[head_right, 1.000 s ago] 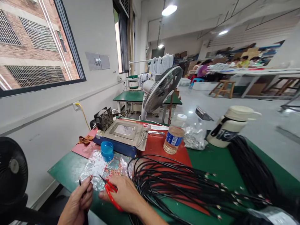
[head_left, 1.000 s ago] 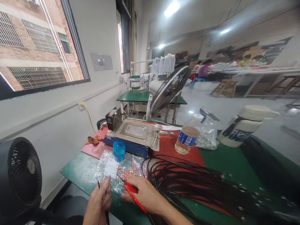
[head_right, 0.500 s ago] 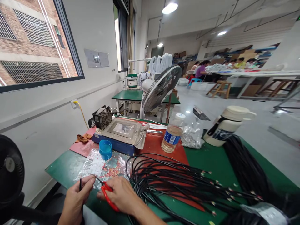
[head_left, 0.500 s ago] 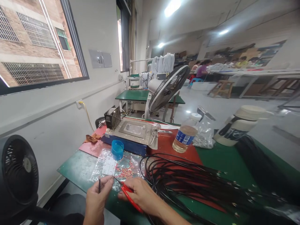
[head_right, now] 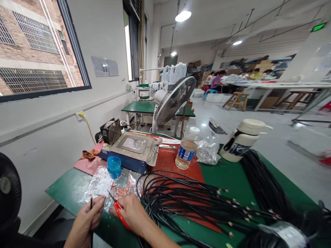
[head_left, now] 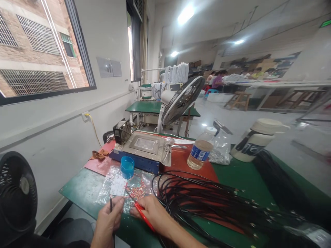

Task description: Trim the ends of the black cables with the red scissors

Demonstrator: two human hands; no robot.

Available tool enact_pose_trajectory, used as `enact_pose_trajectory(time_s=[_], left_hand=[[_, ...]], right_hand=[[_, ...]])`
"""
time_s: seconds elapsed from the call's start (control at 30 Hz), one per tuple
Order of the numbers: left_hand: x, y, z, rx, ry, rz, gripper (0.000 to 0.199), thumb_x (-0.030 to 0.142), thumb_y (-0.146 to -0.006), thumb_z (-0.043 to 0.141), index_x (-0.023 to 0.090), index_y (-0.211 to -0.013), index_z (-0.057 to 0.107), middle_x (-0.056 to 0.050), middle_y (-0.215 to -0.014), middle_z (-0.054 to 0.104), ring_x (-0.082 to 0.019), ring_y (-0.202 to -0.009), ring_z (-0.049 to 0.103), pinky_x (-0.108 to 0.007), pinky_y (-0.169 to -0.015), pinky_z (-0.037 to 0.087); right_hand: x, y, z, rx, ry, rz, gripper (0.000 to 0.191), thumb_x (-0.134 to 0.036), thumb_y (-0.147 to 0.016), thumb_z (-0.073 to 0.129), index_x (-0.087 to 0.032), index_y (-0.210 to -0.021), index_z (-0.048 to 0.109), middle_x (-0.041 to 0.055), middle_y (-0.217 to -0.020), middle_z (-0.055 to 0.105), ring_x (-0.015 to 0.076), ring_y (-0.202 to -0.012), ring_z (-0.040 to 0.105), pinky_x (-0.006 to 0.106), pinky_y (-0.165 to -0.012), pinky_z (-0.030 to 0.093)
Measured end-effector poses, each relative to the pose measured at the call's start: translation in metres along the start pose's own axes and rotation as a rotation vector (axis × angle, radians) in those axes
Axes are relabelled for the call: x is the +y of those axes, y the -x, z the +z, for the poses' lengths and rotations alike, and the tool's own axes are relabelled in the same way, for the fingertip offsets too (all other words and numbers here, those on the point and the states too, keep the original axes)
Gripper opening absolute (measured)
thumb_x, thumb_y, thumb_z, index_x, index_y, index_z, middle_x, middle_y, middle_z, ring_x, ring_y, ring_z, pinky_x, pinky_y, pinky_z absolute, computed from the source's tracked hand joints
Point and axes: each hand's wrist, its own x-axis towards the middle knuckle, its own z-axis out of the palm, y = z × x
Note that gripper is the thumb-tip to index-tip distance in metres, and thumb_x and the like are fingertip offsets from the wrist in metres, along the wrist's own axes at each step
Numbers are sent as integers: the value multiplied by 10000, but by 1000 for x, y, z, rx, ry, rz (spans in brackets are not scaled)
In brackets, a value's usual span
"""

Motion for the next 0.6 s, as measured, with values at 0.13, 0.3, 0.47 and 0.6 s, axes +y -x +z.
enact_pose_trajectory(time_s=[0.13,0.3,0.47,0.6], left_hand=[[-5,9,1,-112,102,-57,521,438,-431,850,106,-810,716,82,-446,411,3,-363,246,-133,-354,145],[-10,20,4,-167,107,-86,505,434,-424,858,108,-787,728,79,-418,416,10,-352,255,-135,-359,131],[-17,21,5,-125,72,-44,463,456,-438,844,106,-706,700,79,-406,426,5,-339,271,-140,-350,131],[-22,18,3,-132,59,-22,483,489,-458,824,100,-711,690,89,-371,403,0,-326,247,-152,-344,132]], right_hand=[[2,-2,0,-62,-412,123,506,-645,-707,549,-154,-590,505,-57,-414,406,63,-341,369,171,-341,228],[-3,0,1,-115,-619,174,544,-679,-667,570,-139,-608,546,-55,-402,433,55,-282,365,150,-258,203],[-4,2,2,-133,-612,144,510,-629,-670,616,-128,-601,553,-54,-416,452,43,-294,388,137,-270,222],[-4,2,3,-124,-593,119,490,-603,-638,662,-127,-593,552,-61,-416,455,33,-301,390,132,-288,259]])
